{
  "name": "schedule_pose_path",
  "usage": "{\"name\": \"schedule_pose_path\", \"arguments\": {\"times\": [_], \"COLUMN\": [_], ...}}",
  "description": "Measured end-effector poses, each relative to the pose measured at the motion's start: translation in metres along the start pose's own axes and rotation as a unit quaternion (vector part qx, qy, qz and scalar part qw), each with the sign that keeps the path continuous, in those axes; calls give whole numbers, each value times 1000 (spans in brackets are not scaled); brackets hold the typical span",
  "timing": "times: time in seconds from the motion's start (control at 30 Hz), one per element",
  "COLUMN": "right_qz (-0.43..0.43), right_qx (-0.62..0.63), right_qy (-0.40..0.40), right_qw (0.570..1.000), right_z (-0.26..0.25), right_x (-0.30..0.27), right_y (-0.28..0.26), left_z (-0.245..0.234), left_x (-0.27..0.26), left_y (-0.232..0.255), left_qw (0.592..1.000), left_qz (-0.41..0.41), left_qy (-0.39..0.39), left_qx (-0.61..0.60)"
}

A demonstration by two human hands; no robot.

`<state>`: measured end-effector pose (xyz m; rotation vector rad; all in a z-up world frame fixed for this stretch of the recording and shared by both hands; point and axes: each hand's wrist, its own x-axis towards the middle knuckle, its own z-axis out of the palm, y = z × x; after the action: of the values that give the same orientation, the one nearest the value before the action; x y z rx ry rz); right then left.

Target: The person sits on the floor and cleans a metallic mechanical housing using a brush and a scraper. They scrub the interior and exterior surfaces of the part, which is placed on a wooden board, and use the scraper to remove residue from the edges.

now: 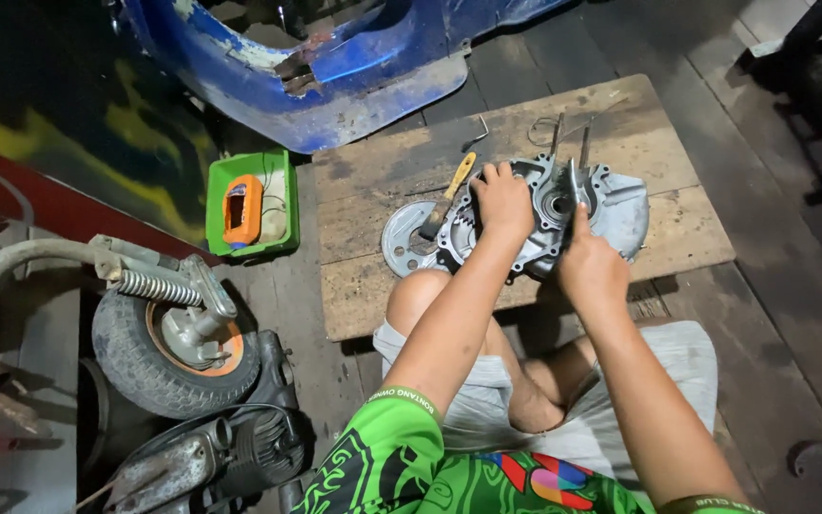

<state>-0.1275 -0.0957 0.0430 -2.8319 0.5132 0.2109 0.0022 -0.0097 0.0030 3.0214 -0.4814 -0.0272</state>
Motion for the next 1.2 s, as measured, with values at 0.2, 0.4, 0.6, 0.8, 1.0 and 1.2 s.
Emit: {"name": "schedule_pose_path", "arguments": {"times": [0.2, 0.4, 0.6, 0.8, 1.0, 1.2], "right_qz": [-16, 13, -38, 43, 8, 29], "right_qx": [24, -8, 17, 62, 15, 61], "right_qy": [11, -54, 54, -11, -21, -8], "right_qw": [1000, 998, 998, 997, 1000, 998], "right_z": [16, -6, 12, 46, 0, 48], "right_x": [12, -6, 14, 90, 6, 97], "right_y": [16, 32, 16, 29, -8, 28], "left_z": [-9, 6, -7, 26, 8, 8], "left_x": [-4, 4, 4, 13, 7, 4], "left_y": [2, -5, -1, -5, 1, -1], "left_qw": [1000, 1000, 1000, 1000, 1000, 999], "left_qz": [-4, 8, 3, 6, -10, 1], "left_qy": [10, -13, -2, 8, 17, 32], "left_qx": [2, 13, 13, 7, 11, -1]}}
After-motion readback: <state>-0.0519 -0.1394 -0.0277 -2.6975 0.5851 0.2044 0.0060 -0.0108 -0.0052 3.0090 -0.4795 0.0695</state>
